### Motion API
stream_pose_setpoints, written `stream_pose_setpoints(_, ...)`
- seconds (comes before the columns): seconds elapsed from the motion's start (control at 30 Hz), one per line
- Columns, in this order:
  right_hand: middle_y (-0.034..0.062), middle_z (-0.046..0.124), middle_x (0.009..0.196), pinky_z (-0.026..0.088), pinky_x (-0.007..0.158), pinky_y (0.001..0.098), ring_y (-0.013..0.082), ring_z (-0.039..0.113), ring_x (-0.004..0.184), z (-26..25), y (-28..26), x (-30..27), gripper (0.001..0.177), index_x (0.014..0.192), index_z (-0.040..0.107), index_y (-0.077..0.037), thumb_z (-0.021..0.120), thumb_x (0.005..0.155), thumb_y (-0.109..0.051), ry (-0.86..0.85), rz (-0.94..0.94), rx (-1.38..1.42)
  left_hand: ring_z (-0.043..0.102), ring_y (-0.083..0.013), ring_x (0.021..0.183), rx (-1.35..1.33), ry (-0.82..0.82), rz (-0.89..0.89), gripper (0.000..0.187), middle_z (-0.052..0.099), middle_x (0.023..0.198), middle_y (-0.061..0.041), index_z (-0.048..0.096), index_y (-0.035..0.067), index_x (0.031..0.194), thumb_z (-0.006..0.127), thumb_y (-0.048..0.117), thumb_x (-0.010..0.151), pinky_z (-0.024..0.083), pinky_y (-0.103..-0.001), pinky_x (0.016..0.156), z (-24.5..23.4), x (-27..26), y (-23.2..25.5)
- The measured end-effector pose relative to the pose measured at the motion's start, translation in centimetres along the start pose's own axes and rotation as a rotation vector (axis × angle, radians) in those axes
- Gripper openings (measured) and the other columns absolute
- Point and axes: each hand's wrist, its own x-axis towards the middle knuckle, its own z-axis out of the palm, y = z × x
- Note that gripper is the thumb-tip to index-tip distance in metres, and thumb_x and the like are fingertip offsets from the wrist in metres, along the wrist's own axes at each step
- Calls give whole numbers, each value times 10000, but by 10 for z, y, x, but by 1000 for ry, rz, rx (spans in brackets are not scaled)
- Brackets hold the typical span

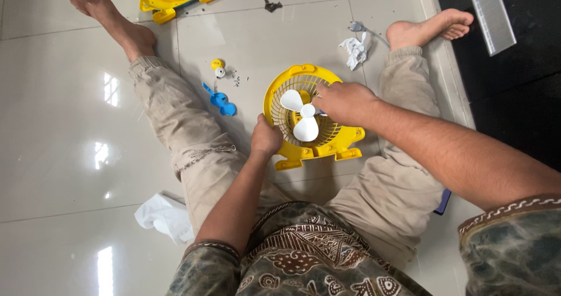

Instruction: The person sits on the floor and assembles a yellow electric fan. They use a screwdriver to tighten the fan blade hub, then attach the front grille and secure it with screws.

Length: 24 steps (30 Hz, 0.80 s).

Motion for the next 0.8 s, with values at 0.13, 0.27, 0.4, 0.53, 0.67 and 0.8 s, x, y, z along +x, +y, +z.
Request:
stream_pose_setpoints(0.13,113,712,1079,580,790,463,309,728,957,-1,1,1,138,996,714,-133,637,952,-240,-191,87,-34,648,-452,1142,-4,11,18,496,677,1187,-303,432,-6,1354,534,178,905,506,-498,989,0,0,-1)
stream_pose_setpoints(0.27,146,717,977,565,751,487,352,716,913,-1,4,0,338,1046,654,-52,703,863,-333,-198,289,135,653,-442,1146,3,-9,-18,494,685,1188,-287,443,12,1350,539,178,895,503,-493,997,5,2,1)
stream_pose_setpoints(0.4,152,707,1078,595,731,483,336,727,921,0,6,-2,128,1006,710,-145,628,907,-153,-123,50,50,659,-449,1136,-12,12,12,493,680,1183,-298,438,-9,1347,549,178,904,518,-493,985,3,2,-6)
stream_pose_setpoints(0.53,106,740,1041,586,830,471,316,723,1005,-1,5,3,153,1015,694,-125,615,954,-241,-205,87,12,657,-454,1136,-6,23,23,487,683,1178,-300,445,-2,1345,561,191,913,513,-501,989,1,4,-7)
stream_pose_setpoints(0.67,159,712,1016,570,781,480,352,712,938,0,3,4,350,1144,596,-50,667,868,-254,-240,337,148,657,-446,1136,0,-2,-19,478,686,1181,-286,452,14,1339,556,190,907,514,-500,985,8,1,-3)
stream_pose_setpoints(0.8,159,693,1136,591,749,471,323,729,937,-4,12,2,146,1053,663,-119,616,924,-169,-228,27,41,657,-446,1136,-13,5,3,488,683,1184,-293,442,7,1351,555,183,910,511,-495,990,1,-1,-7)
